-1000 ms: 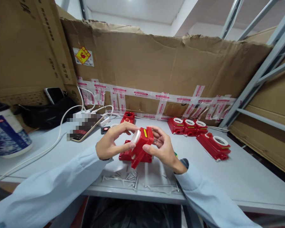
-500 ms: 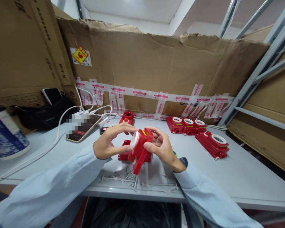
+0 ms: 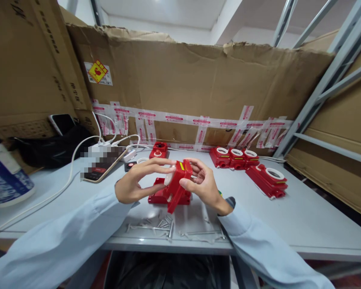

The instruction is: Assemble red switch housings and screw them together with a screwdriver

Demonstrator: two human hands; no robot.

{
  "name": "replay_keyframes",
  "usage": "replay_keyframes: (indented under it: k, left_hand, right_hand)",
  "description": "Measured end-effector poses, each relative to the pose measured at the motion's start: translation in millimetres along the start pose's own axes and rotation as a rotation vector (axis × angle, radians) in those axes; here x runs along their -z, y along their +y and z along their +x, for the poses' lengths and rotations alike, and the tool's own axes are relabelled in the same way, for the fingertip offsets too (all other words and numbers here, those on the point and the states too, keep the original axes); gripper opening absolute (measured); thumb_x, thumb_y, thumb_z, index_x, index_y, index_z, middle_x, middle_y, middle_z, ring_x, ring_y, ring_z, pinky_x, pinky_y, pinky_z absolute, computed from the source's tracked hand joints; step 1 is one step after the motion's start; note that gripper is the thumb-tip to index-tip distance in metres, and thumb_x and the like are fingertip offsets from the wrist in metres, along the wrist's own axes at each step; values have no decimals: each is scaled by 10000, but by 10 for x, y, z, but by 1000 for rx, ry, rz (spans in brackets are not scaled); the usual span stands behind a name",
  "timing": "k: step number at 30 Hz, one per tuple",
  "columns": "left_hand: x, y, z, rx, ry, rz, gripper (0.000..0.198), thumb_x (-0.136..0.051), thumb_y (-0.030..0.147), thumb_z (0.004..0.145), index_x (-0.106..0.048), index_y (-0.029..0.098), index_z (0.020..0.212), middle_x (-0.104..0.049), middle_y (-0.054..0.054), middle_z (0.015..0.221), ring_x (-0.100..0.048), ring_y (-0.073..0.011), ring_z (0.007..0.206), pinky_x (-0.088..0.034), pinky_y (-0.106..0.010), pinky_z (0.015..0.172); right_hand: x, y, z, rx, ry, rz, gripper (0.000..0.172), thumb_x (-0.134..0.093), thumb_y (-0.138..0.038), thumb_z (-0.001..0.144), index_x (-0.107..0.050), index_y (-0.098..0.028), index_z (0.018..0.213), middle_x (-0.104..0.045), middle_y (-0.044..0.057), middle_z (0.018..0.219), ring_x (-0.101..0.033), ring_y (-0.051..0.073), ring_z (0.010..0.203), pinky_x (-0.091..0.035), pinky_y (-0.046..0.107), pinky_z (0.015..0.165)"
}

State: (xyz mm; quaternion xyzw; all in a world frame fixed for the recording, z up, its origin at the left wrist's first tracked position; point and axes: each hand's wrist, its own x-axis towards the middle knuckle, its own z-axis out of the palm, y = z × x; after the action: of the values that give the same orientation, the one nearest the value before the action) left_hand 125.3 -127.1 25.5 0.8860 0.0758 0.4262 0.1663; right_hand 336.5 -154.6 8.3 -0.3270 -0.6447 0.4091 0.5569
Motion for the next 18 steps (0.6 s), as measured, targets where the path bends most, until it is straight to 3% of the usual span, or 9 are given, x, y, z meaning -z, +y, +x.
replay_keyframes:
  k: [3, 7, 9, 12, 15, 18]
  left_hand:
    - [-18, 26, -1, 62, 42, -70, 497, -607, 201, 818, -458, 231, 1290, -497, -110, 1315, -457, -240, 1231, -400, -388, 998]
    - [-50, 12, -3, 273, 129, -85, 420, -589, 315, 839, -506, 181, 1228, -582, -120, 1163, -568, -227, 1038, -470, -363, 842]
    - [-37, -13, -1, 208, 86, -70, 369, -630, 285, 810, -567, 164, 1153, -610, -117, 1115, -580, -225, 1015, -466, -363, 846]
    - [-17, -31, 1, 79, 21, -134, 408, -666, 211, 774, -569, 203, 1170, -587, -104, 1210, -494, -247, 1188, -388, -402, 993]
    - [-40, -14, 0, 206, 100, -186, 477, -645, 273, 799, -493, 230, 1249, -533, -101, 1280, -464, -252, 1215, -385, -416, 989]
    - [-64, -5, 4, 319, 153, -117, 380, -601, 325, 831, -534, 174, 1173, -592, -114, 1123, -573, -219, 997, -460, -374, 834]
  right_hand:
    - [-13, -5, 3, 11, 2, 3, 552, -754, -393, 628, -523, -210, 1095, -666, 88, 1047, -662, 218, 916, -538, 339, 777]
    - [-22, -11, -6, 16, -17, -24, 575, -761, -363, 623, -510, -210, 1117, -654, 102, 1082, -652, 232, 954, -544, 336, 763]
    - [-18, -9, -7, 19, -13, -47, 577, -768, -345, 615, -509, -212, 1113, -647, 103, 1099, -641, 232, 985, -544, 328, 769]
    - [-19, -15, -6, 28, 0, -64, 570, -767, -338, 614, -508, -214, 1106, -642, 102, 1108, -636, 228, 1000, -543, 327, 783]
    - [-40, -35, -9, 41, -2, -60, 584, -766, -346, 614, -499, -210, 1116, -648, 105, 1086, -643, 234, 984, -546, 338, 781]
    - [-53, -41, -14, 51, -5, -74, 606, -775, -342, 601, -496, -207, 1122, -651, 108, 1077, -641, 235, 987, -547, 337, 780]
